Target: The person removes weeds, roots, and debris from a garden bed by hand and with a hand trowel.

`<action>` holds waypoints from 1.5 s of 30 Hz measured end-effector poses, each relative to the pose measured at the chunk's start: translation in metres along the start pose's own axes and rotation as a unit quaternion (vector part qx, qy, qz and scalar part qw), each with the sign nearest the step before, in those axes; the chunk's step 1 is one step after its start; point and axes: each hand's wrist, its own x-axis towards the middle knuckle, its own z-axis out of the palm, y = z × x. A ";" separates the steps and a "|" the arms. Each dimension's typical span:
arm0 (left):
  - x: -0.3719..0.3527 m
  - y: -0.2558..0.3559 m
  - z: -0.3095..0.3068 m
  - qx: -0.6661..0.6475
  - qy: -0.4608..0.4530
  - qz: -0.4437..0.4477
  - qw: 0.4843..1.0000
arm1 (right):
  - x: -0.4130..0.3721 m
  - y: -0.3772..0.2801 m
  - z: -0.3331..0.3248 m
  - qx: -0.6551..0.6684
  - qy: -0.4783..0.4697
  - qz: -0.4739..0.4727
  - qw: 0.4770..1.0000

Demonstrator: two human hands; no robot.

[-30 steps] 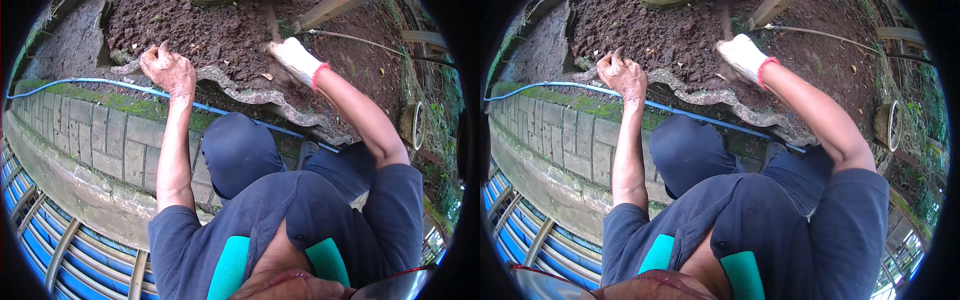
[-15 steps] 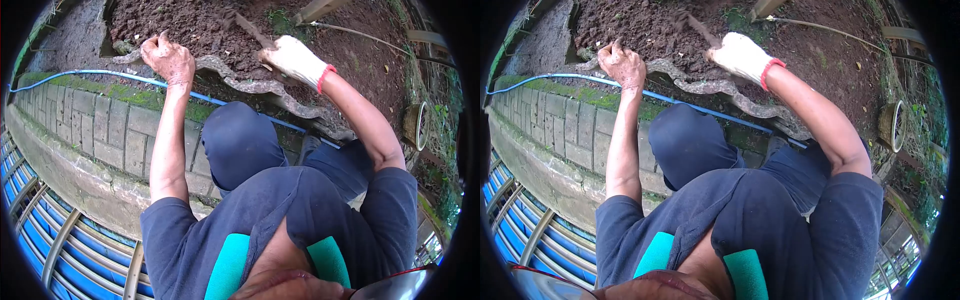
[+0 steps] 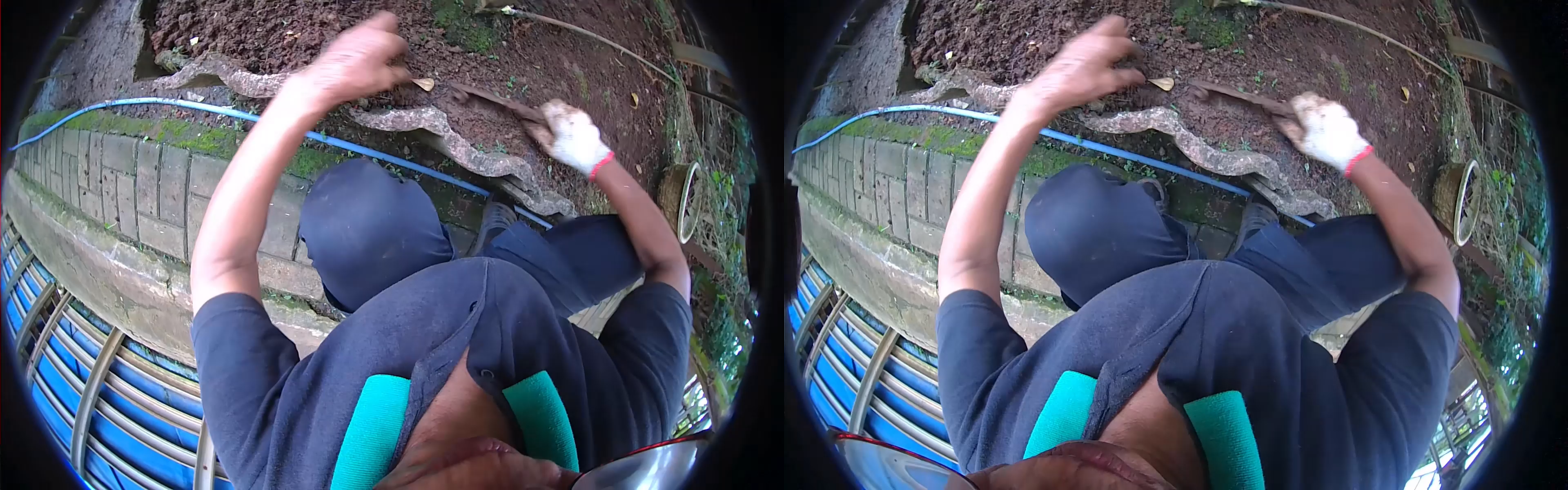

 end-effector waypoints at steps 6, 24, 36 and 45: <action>0.026 0.032 0.004 0.049 -0.197 -0.064 0.977 | 0.066 -0.051 -0.003 0.001 0.163 -0.014 0.987; 0.087 -0.033 0.082 0.022 -0.068 0.465 0.883 | -0.014 0.049 0.069 -0.066 0.082 0.155 0.982; 0.038 -0.122 -0.012 0.320 -0.086 0.361 0.872 | -0.017 0.053 0.086 -0.062 0.127 0.153 0.978; -0.018 -0.152 -0.144 0.362 0.177 0.074 0.912 | -0.016 0.057 0.089 -0.078 0.117 0.153 0.978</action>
